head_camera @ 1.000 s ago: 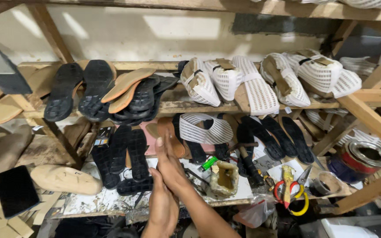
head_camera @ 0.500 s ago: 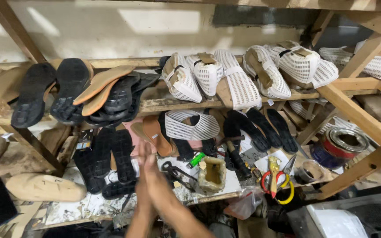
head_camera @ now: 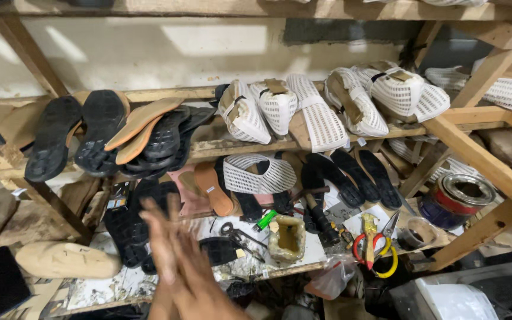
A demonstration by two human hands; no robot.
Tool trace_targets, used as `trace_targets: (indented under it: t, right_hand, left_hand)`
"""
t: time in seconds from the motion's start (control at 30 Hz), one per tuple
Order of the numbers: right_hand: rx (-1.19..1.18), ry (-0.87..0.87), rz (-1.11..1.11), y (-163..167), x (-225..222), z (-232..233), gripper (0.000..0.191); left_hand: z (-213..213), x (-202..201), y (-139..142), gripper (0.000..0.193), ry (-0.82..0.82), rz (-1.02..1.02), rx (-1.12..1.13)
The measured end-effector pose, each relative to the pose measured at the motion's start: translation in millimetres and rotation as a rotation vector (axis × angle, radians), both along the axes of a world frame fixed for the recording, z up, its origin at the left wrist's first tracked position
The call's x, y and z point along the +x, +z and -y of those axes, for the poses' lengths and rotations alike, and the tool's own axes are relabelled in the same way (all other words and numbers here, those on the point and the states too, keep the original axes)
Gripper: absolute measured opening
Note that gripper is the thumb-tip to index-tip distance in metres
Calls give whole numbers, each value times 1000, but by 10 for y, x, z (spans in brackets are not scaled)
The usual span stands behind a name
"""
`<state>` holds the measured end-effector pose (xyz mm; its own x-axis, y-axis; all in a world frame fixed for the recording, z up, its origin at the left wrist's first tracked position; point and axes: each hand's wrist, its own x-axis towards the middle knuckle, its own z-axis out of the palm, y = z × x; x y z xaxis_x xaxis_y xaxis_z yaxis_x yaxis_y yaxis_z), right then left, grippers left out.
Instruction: The person works at a shoe assembly bench, holding a woven shoe upper and applying glue from a container to its bottom edge. They then fit an insole board onto the upper, press the parts together, and later use a hammer to tap and secure the sole assembly on a shoe last.
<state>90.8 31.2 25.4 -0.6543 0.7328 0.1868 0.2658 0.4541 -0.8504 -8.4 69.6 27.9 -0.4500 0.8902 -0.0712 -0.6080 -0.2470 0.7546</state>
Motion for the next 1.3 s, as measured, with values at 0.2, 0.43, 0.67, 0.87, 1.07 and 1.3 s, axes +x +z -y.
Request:
trace_targets:
  t: [0.2,0.43,0.67,0.87,1.07,1.3]
  right_hand:
    - [-393,-115,-222,-16,-68,-355,86]
    - [-52,-231,-424,17,-252,-770,85]
    - [187,-39,195,-196,-231,0,76]
    - [-214,-155,-109,-30,-336,-350,80]
    - [-210,-283,-239,229,-308,-755,82]
    - [100,-55,-67,63,-29,-1,72]
  left_hand:
    - [38,186,-378,89,-108,-254,-76]
    - [408,521,-464,84,-170,295,54]
    - [-8,-165,40,74,22,254,14]
    - [115,107,-134,86,-125,-69,59]
    - [322,394,-417,92,-192,267,6]
    - [-213,-125,-141,84,-150,96,281]
